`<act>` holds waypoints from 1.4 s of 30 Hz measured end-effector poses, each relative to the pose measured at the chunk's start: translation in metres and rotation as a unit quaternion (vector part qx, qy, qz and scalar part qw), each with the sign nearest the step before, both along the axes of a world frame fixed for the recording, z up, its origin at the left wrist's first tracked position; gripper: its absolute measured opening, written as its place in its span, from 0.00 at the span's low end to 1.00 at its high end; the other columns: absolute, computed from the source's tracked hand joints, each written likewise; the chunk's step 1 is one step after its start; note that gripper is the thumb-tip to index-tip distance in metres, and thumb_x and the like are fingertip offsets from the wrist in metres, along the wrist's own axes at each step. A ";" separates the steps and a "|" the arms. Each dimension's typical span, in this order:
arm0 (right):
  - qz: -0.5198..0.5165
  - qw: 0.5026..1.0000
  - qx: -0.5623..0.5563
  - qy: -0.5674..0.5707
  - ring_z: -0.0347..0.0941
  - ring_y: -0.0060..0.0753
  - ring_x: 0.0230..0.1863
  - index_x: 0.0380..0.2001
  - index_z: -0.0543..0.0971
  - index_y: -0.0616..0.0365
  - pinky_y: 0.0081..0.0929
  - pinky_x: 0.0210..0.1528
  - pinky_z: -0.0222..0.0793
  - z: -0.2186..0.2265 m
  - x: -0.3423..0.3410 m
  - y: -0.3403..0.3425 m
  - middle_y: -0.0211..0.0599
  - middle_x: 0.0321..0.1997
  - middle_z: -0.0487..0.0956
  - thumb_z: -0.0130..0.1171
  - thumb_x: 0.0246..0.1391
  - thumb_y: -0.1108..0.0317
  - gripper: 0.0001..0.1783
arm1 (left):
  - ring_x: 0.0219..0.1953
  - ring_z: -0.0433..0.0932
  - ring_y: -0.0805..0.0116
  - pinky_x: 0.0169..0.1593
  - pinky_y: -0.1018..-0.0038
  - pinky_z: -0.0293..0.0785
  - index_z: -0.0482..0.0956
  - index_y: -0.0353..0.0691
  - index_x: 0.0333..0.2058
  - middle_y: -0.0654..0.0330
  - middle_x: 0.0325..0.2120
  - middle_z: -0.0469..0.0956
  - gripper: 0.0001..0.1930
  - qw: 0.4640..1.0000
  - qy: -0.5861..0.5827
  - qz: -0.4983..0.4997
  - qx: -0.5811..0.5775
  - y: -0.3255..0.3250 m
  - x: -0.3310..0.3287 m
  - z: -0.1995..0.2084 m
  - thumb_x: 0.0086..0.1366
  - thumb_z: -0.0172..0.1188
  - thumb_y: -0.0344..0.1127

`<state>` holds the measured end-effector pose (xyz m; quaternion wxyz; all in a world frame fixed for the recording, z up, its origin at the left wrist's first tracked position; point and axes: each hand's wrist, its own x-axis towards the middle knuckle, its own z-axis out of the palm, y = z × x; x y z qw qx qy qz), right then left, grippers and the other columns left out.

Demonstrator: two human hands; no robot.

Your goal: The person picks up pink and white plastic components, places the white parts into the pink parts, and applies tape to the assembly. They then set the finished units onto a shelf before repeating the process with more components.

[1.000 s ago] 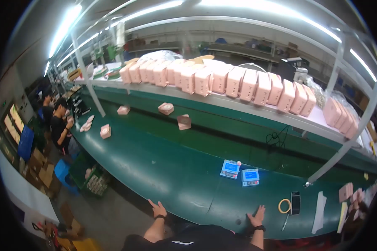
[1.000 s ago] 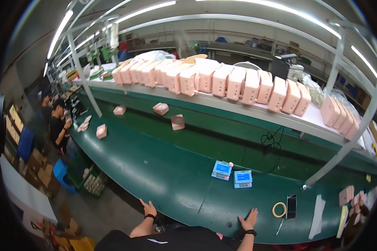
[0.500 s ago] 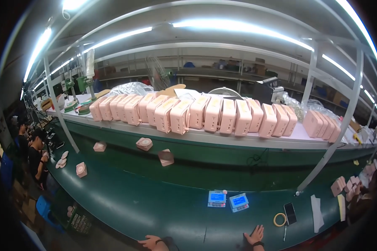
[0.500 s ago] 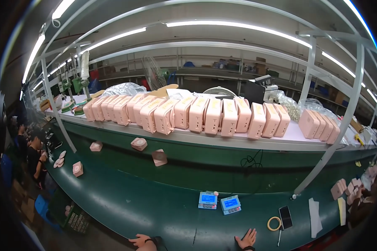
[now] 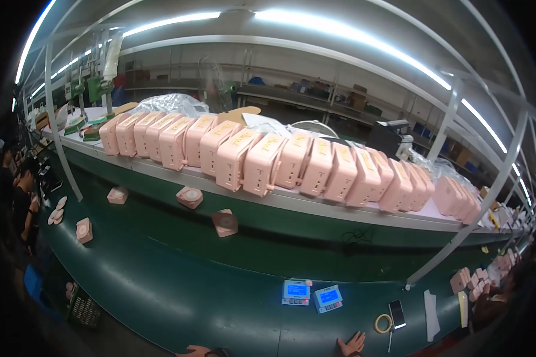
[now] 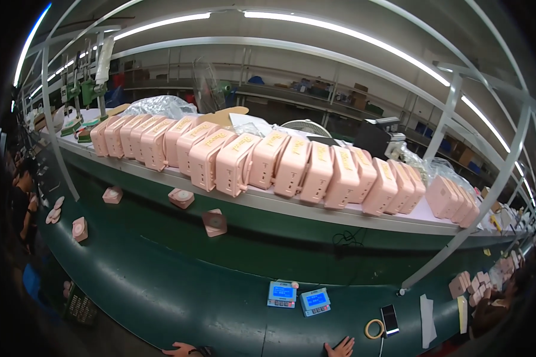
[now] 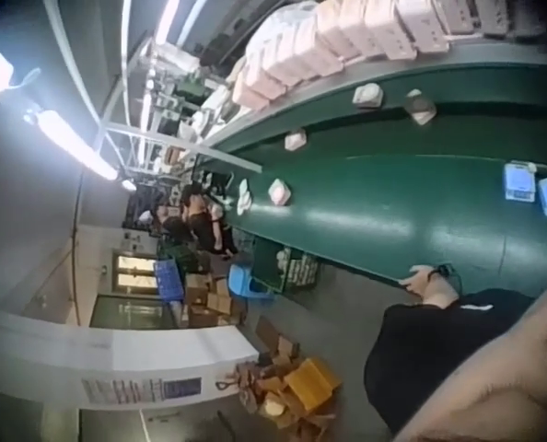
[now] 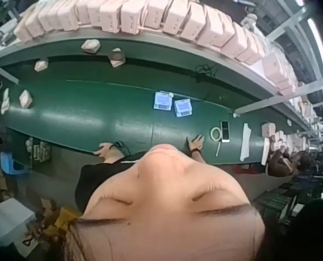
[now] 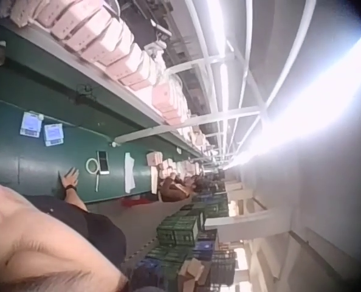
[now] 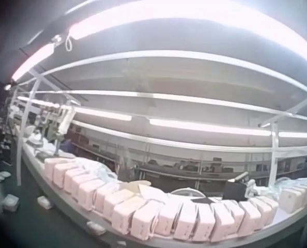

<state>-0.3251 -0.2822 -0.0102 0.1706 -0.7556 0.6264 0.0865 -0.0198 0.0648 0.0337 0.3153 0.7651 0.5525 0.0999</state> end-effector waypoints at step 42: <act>-0.005 0.997 -0.031 -0.069 0.40 0.60 0.70 0.67 0.44 0.55 0.55 0.65 0.43 -0.021 -0.013 -0.007 0.60 0.70 0.41 0.70 0.22 0.33 0.73 | 0.49 0.73 0.45 0.50 0.55 0.71 0.55 0.50 0.60 0.47 0.54 0.67 0.27 0.991 0.021 0.059 0.116 0.025 -0.006 -0.107 0.63 0.49 0.41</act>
